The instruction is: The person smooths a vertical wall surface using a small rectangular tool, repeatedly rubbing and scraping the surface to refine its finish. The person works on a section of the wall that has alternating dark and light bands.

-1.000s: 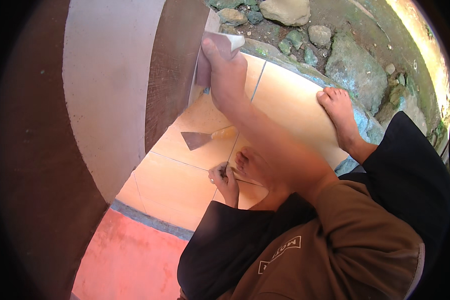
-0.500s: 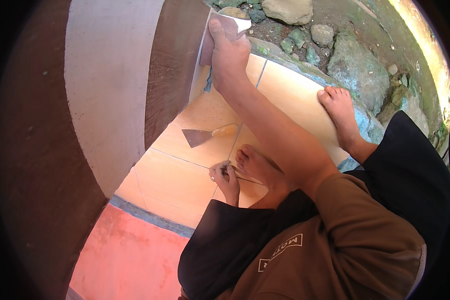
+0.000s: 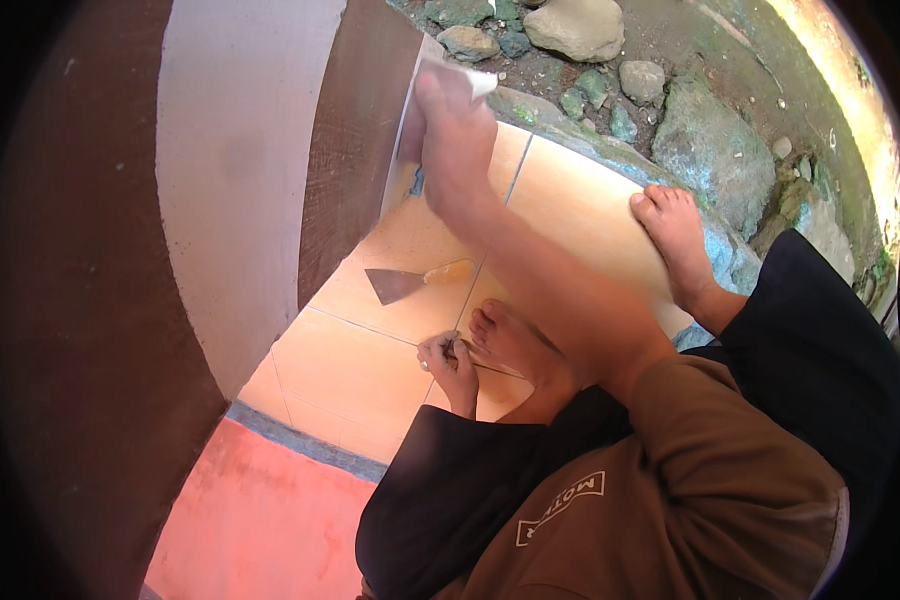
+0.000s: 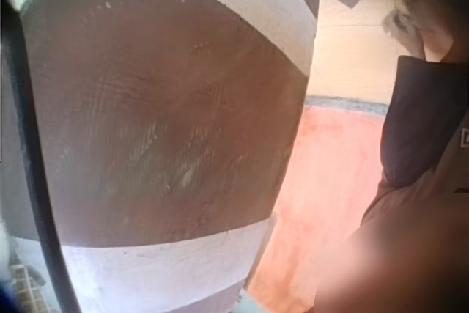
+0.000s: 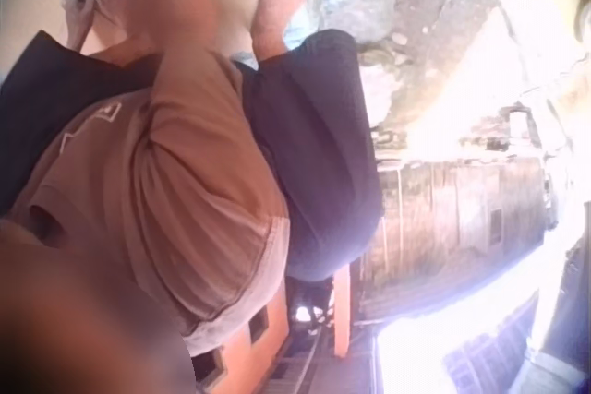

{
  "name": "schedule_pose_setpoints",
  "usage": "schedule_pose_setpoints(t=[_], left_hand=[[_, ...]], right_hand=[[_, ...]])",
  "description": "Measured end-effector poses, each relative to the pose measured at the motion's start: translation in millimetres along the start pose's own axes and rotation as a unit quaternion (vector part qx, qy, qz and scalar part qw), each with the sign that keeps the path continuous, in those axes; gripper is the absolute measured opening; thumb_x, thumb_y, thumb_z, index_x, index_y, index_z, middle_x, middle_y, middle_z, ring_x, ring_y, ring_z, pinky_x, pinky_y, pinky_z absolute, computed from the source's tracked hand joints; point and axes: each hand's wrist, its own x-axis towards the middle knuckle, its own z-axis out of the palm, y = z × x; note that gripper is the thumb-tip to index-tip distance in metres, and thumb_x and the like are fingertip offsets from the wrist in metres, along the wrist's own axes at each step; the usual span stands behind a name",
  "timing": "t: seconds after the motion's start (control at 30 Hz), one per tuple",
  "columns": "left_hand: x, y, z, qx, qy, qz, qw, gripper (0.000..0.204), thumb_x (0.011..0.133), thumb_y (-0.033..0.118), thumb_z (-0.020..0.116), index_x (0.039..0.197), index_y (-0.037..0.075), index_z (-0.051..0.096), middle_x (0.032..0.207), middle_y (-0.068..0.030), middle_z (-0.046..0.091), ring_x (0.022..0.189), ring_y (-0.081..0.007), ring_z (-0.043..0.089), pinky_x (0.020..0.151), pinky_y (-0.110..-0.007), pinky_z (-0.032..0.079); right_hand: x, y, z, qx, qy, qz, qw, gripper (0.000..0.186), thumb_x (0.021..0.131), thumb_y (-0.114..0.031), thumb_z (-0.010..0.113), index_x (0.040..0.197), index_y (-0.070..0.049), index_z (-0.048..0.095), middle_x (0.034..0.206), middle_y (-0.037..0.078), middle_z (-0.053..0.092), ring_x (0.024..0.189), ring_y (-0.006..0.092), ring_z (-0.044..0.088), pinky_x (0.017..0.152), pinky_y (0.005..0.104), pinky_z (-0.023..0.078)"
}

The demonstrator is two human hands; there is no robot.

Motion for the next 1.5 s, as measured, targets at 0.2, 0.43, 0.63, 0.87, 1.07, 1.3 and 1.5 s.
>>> schedule_pose_setpoints(t=[0.2,0.43,0.63,0.87,1.07,1.3,1.5], left_hand=[[1.4,1.9,0.0,0.037,-0.012,0.005,0.999,0.014,0.094,-0.002,0.057,0.107,0.0,0.062,0.114,-0.0099,0.043,0.099,-0.0173,0.05,0.083,-0.029,0.046],[0.4,-7.2,2.5,0.011,0.009,0.014,1.0,0.014,0.094,-0.001,0.058,0.107,0.001,0.063,0.112,-0.0096,0.045,0.097,-0.018,0.049,0.081,-0.028,0.045],[0.4,6.0,0.7,0.049,-0.011,0.011,0.999,0.013,0.094,-0.001,0.057,0.105,0.0,0.062,0.112,-0.0094,0.044,0.096,-0.0174,0.049,0.079,-0.028,0.044],[2.4,-2.2,3.7,0.014,0.011,0.004,1.0,0.011,0.094,0.0,0.057,0.104,0.002,0.063,0.109,-0.0094,0.045,0.093,-0.0177,0.048,0.08,-0.028,0.044],[1.2,5.2,0.0,0.062,-0.001,0.038,0.997,0.012,0.093,-0.001,0.056,0.103,0.002,0.062,0.108,-0.009,0.044,0.092,-0.0178,0.048,0.079,-0.029,0.044],[1.5,-1.5,-1.1,0.07,-0.003,0.018,0.997,0.014,0.093,0.0,0.059,0.106,0.002,0.062,0.109,-0.01,0.045,0.095,-0.0192,0.049,0.082,-0.029,0.044],[2.2,-0.6,-3.1,0.032,-0.02,0.034,0.999,0.012,0.094,0.0,0.059,0.105,0.002,0.062,0.109,-0.0099,0.044,0.096,-0.0186,0.048,0.08,-0.03,0.045]], right_hand=[[-2.2,-3.4,4.4,-0.027,0.017,-0.052,0.998,0.028,0.094,-0.025,0.071,0.1,0.002,0.063,0.089,0.004,0.066,0.08,0.0141,0.06,0.073,0.0331,0.05],[-15.2,0.7,7.8,-0.109,0.061,-0.113,0.986,0.029,0.094,-0.025,0.071,0.094,0.003,0.064,0.084,0.007,0.067,0.079,0.0162,0.06,0.074,0.036,0.05],[22.8,-13.0,18.9,-0.088,0.089,-0.209,0.97,0.026,0.092,-0.023,0.073,0.092,0.0,0.063,0.081,0.001,0.062,0.074,0.0094,0.056,0.067,0.0325,0.048],[-25.2,4.7,4.1,-0.116,0.02,-0.154,0.981,0.029,0.094,-0.022,0.069,0.099,0.006,0.064,0.089,0.01,0.069,0.083,0.0185,0.063,0.078,0.0364,0.05],[17.7,-13.7,21.0,-0.041,0.074,-0.158,0.984,0.027,0.094,-0.022,0.07,0.093,0.004,0.063,0.085,0.007,0.067,0.08,0.0145,0.061,0.073,0.0334,0.049],[-10.6,-7.1,17.6,-0.065,0.05,-0.145,0.986,0.025,0.095,-0.022,0.069,0.094,0.002,0.062,0.083,0.003,0.066,0.077,0.014,0.059,0.071,0.0333,0.048],[-5.0,-15.3,22.8,-0.04,0.078,-0.117,0.989,0.025,0.094,-0.021,0.071,0.1,0.002,0.064,0.091,0.004,0.066,0.081,0.013,0.058,0.074,0.0326,0.049]])
